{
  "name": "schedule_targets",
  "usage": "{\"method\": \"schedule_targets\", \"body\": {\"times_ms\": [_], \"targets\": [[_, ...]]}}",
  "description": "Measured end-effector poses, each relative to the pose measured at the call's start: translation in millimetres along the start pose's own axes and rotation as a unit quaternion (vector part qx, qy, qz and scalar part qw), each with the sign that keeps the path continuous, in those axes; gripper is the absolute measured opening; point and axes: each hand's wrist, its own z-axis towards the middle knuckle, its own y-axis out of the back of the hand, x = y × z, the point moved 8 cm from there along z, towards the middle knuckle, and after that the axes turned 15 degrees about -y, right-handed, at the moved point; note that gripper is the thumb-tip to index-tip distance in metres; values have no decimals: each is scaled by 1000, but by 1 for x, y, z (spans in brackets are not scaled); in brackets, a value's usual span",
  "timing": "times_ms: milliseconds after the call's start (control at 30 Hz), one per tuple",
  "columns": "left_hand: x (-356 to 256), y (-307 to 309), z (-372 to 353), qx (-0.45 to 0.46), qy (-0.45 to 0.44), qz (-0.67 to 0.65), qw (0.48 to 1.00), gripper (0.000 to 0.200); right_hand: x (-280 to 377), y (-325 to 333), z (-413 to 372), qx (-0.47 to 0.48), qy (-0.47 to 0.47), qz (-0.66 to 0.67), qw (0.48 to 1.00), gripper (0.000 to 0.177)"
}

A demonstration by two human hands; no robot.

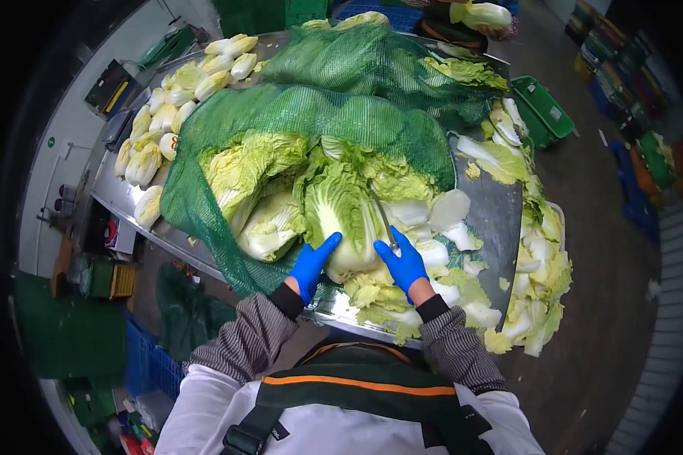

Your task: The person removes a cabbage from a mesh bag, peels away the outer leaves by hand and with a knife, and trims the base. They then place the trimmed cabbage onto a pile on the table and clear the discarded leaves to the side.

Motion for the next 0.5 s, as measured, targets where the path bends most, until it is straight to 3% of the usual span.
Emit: {"method": "schedule_targets", "body": {"times_ms": [33,67,133,200,267,300,333,367,400,433,467,500], "targets": [[-8,-4,-4,3,51,-37,998,58,-8,-10,3,84,-106,83,987,80],[-10,-8,-9,7,105,-72,992,58,-1,-11,3,63,-59,31,996,80],[-13,-17,-15,68,117,-97,986,59,12,-11,5,13,35,-70,997,80],[-32,-45,-42,119,131,-134,975,58,7,27,9,7,-2,-79,997,70],[-31,-81,-71,246,144,-119,951,61,11,82,6,33,26,8,999,47],[-25,-98,-90,343,207,-85,912,64,3,105,6,-2,-37,51,998,42],[-31,-116,-103,460,142,-46,875,74,-4,128,0,-71,-82,15,994,46],[-59,-128,-91,494,-133,184,839,79,-20,140,11,-147,-5,-20,989,46],[-94,-145,-91,466,-397,381,693,84,-38,150,15,-221,68,-58,971,46],[-105,-159,-85,432,-481,506,571,94,-59,157,12,-206,-14,10,978,45],[-101,-165,-75,418,-509,585,474,102,-76,161,9,-188,-90,81,975,43],[-85,-166,-56,417,-471,611,480,105,-94,160,4,-166,-164,154,960,42]]}}
